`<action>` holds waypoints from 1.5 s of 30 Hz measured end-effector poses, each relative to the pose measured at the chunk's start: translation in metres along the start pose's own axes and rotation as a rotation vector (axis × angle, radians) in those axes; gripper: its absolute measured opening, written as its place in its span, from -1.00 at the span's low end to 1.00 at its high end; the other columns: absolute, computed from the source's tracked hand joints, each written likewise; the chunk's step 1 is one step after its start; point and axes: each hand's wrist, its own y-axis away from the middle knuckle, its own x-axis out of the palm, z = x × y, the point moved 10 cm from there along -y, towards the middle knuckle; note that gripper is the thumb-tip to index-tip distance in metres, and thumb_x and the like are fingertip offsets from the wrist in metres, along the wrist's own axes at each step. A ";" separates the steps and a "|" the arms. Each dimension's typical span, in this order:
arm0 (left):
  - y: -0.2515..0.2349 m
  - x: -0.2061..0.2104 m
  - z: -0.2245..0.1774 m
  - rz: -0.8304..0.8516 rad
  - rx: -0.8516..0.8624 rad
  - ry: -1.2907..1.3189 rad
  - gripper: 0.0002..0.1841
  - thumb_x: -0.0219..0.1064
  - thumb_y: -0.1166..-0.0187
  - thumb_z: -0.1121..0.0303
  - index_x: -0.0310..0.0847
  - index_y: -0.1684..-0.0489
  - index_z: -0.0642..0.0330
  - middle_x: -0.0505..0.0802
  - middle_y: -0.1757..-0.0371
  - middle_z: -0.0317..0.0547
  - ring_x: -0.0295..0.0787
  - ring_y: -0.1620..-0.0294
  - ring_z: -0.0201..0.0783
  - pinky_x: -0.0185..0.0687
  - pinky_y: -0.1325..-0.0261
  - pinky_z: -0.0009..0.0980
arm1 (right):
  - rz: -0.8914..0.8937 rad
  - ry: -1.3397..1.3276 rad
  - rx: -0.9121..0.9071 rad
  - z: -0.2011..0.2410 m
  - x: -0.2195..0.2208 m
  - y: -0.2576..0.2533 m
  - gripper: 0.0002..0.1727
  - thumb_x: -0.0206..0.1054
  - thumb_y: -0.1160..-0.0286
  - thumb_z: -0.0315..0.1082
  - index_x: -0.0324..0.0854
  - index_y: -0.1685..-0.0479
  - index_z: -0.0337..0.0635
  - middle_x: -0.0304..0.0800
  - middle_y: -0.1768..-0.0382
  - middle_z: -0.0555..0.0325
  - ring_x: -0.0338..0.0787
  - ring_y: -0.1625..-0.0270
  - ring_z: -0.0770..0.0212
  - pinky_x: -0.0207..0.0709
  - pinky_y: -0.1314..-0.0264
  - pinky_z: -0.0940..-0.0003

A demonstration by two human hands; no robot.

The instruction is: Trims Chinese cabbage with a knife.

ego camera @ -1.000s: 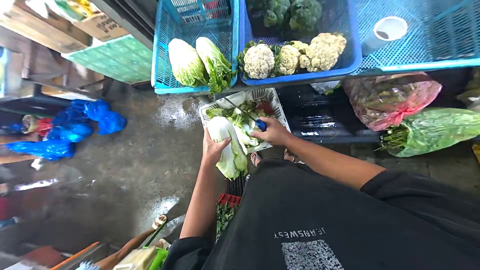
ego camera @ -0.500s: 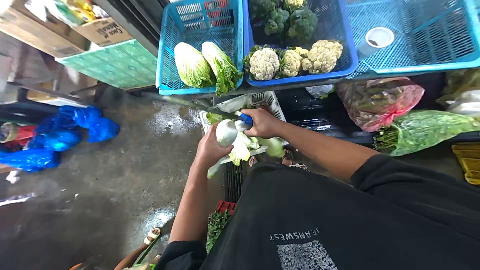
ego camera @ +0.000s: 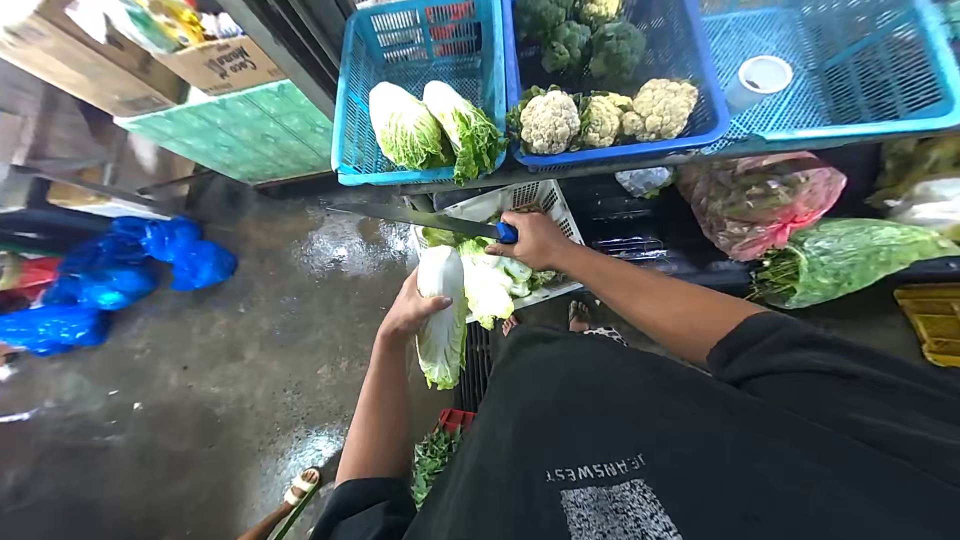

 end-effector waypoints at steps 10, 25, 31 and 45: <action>-0.026 0.003 0.048 -0.034 -0.101 -0.141 0.05 0.72 -0.02 0.11 0.25 -0.63 0.32 0.83 -0.18 0.08 0.88 -0.10 -0.14 0.88 -0.17 -0.13 | 0.196 -0.128 0.354 -0.082 0.038 0.070 -0.21 0.05 -0.61 0.46 0.68 0.19 -0.20 0.73 0.35 -0.09 0.78 0.20 -0.11 0.63 0.06 -0.27; -0.086 0.078 -0.165 -0.214 0.182 0.092 -0.39 0.37 -0.62 0.07 0.32 -0.57 0.19 0.87 0.04 -0.01 0.88 0.10 -0.21 0.88 0.04 -0.17 | 0.037 -0.281 1.404 -0.383 0.066 0.493 0.14 -0.09 -0.54 0.59 0.68 -0.18 -0.55 0.70 -0.26 -0.55 0.64 -0.45 -0.44 0.41 -0.49 -0.42; -0.187 0.076 -0.298 -0.367 0.226 -0.358 -0.29 0.41 -0.50 -0.18 0.48 -0.55 0.05 0.85 -0.15 -0.05 0.85 -0.06 -0.18 0.80 -0.14 -0.03 | -0.139 -0.488 1.481 -0.416 0.065 0.530 0.11 0.03 -0.52 0.57 0.63 -0.28 -0.53 0.65 -0.30 -0.57 0.62 -0.45 -0.44 0.40 -0.47 -0.44; -0.268 0.127 -0.250 -0.378 -0.382 -1.333 -0.28 0.08 -0.78 -0.11 0.47 -0.49 0.51 0.59 -0.51 0.49 0.49 -0.57 0.31 0.29 -0.56 0.33 | -0.105 -0.662 1.596 -0.479 0.044 0.687 0.11 -0.10 -0.57 0.57 0.63 -0.25 -0.52 0.66 -0.24 -0.53 0.69 -0.28 -0.39 0.46 -0.32 -0.38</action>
